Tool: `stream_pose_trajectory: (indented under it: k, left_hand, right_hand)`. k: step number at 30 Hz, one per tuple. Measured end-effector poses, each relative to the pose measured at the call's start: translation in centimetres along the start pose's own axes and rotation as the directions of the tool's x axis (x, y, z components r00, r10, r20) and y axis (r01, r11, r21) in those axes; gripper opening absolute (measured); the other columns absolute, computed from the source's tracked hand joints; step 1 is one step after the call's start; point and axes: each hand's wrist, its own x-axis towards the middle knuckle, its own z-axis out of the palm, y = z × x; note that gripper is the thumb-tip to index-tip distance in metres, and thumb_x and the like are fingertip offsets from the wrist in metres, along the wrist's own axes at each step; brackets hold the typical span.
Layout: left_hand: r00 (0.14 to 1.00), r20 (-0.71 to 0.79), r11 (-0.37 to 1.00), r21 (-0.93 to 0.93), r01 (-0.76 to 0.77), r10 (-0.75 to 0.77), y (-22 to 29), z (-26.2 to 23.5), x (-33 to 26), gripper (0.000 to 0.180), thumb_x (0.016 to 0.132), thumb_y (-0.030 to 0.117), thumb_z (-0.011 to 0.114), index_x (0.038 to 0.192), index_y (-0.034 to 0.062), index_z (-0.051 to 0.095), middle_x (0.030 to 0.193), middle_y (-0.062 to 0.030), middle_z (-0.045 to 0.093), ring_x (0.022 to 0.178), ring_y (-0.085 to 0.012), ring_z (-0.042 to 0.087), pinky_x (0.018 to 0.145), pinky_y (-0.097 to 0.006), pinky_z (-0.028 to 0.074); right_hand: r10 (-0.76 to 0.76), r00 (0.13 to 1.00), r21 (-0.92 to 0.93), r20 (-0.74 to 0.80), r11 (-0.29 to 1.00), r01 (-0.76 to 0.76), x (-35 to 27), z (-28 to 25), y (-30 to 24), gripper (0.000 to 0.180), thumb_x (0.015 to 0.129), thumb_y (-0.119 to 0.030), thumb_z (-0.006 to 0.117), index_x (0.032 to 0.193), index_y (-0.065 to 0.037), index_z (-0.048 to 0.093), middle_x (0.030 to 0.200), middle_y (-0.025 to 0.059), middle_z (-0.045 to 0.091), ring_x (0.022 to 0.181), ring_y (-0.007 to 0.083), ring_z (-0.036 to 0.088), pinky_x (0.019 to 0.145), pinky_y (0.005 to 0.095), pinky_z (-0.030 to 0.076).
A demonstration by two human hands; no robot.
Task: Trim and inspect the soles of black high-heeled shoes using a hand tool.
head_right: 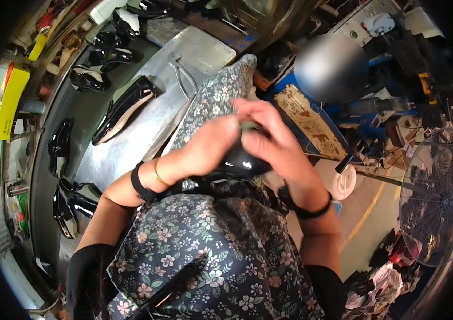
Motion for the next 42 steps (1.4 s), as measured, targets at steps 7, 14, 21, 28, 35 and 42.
stream_pose_trajectory:
  k: [7, 14, 21, 28, 35, 42]
  left_hand:
    - [0.861, -0.343, 0.425, 0.889, 0.17, 0.375, -5.0, -16.1, -5.4, 0.08, 0.061, 0.022, 0.083, 0.132, 0.0043, 0.051, 0.132, -0.0206, 0.05, 0.127, -0.0413, 0.042, 0.109, -0.051, 0.031]
    - [0.756, -0.497, 0.295, 0.714, 0.635, -0.425, -7.8, -23.4, -12.6, 0.109, 0.069, 0.046, 0.079, 0.151, 0.0014, 0.023, 0.123, -0.0249, 0.06, 0.106, -0.0371, 0.063, 0.092, -0.04, 0.049]
    - [0.702, -0.319, 0.707, -0.606, 0.365, -0.636, -6.7, -16.3, -12.0, 0.072, 0.079, 0.017, 0.076, 0.139, -0.0026, 0.041, 0.119, -0.0126, 0.062, 0.105, -0.0218, 0.062, 0.094, -0.034, 0.05]
    - [0.915, -0.403, 0.987, 0.158, 0.027, 0.039, -0.9, -8.6, -4.8, 0.11, 0.07, 0.015, 0.083, 0.153, 0.0019, 0.014, 0.154, -0.0233, 0.027, 0.143, -0.0343, 0.031, 0.111, -0.039, 0.034]
    - [0.927, 0.346, 0.969, 0.139, -0.205, 0.147, 3.1, -7.7, -1.0, 0.066, 0.081, 0.008, 0.074, 0.141, 0.0033, 0.045, 0.127, -0.0154, 0.061, 0.117, -0.0256, 0.059, 0.099, -0.035, 0.046]
    - [0.993, -0.043, 0.963, 0.242, 0.115, -0.108, -5.0, -9.9, -6.4, 0.043, 0.083, 0.002, 0.069, 0.125, 0.0008, 0.061, 0.106, -0.0145, 0.071, 0.098, -0.0216, 0.069, 0.087, -0.032, 0.052]
  right_hand:
    - [0.385, 0.87, 0.257, -0.309, 0.914, -0.314, -9.3, -9.3, 3.3, 0.065, 0.077, -0.029, 0.056, 0.132, 0.005, 0.049, 0.12, 0.0195, 0.062, 0.112, 0.0258, 0.061, 0.098, 0.035, 0.048]
    - [0.097, 0.89, 0.483, -0.445, 0.863, 0.147, 7.3, -8.8, 5.4, 0.053, 0.086, -0.023, 0.056, 0.133, 0.002, 0.047, 0.125, 0.0155, 0.058, 0.115, 0.031, 0.059, 0.092, 0.0461, 0.054]
    - [-0.403, 0.813, -0.72, -0.42, 0.693, -0.029, 28.6, -9.2, 15.6, 0.055, 0.084, -0.018, 0.069, 0.131, 0.003, 0.047, 0.127, 0.0196, 0.056, 0.118, 0.0257, 0.054, 0.099, 0.0352, 0.043]
    - [-0.37, 0.92, -0.589, 0.128, 0.718, 0.371, 11.0, 6.6, 5.9, 0.104, 0.079, -0.019, 0.079, 0.153, 0.001, 0.009, 0.153, 0.0194, 0.023, 0.13, 0.0331, 0.044, 0.1, 0.0409, 0.044]
    - [-0.235, 0.851, -0.065, -0.47, 0.97, 0.232, 1.4, -7.7, -4.6, 0.082, 0.071, 0.003, 0.07, 0.147, 0.001, 0.037, 0.133, 0.0121, 0.056, 0.114, 0.017, 0.057, 0.101, 0.0296, 0.042]
    - [-0.675, 0.405, -0.742, -0.616, 0.326, -0.586, -11.2, -27.7, -12.4, 0.075, 0.067, -0.019, 0.081, 0.138, -0.016, 0.055, 0.113, 0.01, 0.06, 0.098, 0.0248, 0.064, 0.085, 0.0364, 0.051]
